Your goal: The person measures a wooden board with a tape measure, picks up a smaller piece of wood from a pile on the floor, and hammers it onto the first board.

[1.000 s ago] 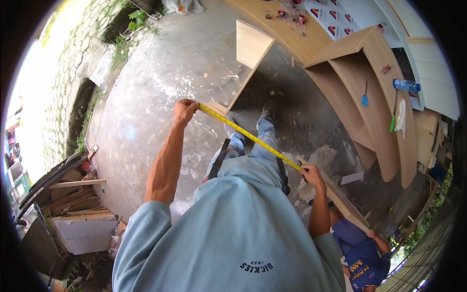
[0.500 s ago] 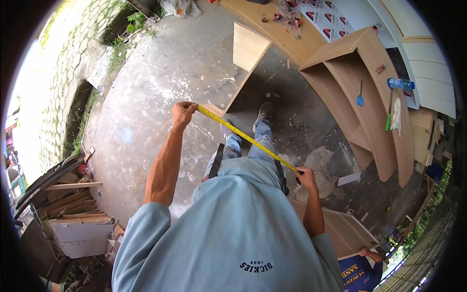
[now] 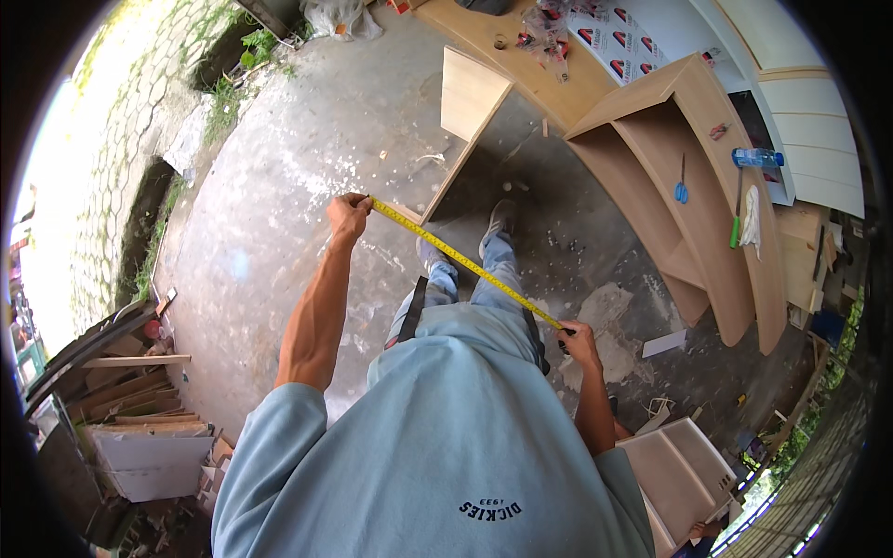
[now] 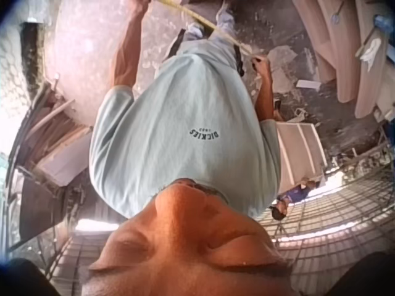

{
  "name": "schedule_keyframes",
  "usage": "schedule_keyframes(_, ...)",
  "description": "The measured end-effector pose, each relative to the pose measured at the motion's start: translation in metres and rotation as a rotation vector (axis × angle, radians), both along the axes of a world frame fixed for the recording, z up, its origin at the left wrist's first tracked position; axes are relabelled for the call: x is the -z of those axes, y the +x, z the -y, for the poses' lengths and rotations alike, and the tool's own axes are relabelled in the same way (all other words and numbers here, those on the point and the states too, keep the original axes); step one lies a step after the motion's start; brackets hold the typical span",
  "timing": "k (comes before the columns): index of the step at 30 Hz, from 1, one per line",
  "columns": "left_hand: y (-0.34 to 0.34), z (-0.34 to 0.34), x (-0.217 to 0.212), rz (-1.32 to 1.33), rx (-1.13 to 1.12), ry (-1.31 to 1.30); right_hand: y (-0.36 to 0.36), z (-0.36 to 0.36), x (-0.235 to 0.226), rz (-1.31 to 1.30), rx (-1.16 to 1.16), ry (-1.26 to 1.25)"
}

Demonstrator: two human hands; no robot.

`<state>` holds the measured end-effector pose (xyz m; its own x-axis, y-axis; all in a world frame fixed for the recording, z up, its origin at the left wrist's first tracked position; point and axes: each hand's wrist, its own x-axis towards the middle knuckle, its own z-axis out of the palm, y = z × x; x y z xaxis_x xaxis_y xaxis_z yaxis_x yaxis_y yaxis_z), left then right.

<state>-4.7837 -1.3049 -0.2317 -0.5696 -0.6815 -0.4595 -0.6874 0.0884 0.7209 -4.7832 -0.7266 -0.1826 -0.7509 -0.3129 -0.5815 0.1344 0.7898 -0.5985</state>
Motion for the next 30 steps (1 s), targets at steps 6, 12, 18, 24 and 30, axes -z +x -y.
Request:
schedule_keyframes(6, -0.002, 0.001, -0.001, 0.028, 0.019, -0.015, -0.001, 0.005, -0.005, -0.022, 0.016, 0.016)
schedule_keyframes(12, -0.006, -0.004, -0.008, 0.071, 0.002, -0.069, -0.013, 0.007, -0.018, -0.023, -0.02, 0.023)
schedule_keyframes(18, 0.017, 0.011, -0.018, -0.051, -0.17, -0.058, -0.065, 0.033, -0.041, -0.027, -0.161, -0.039)
schedule_keyframes(24, 0.054, -0.002, -0.044, -0.219, -0.485, 0.081, -0.124, 0.058, -0.052, -0.024, -0.318, -0.052)
schedule_keyframes(30, 0.055, -0.025, -0.035, -0.215, -0.541, 0.091, -0.14, 0.038, -0.042, 0.025, -0.405, -0.013)
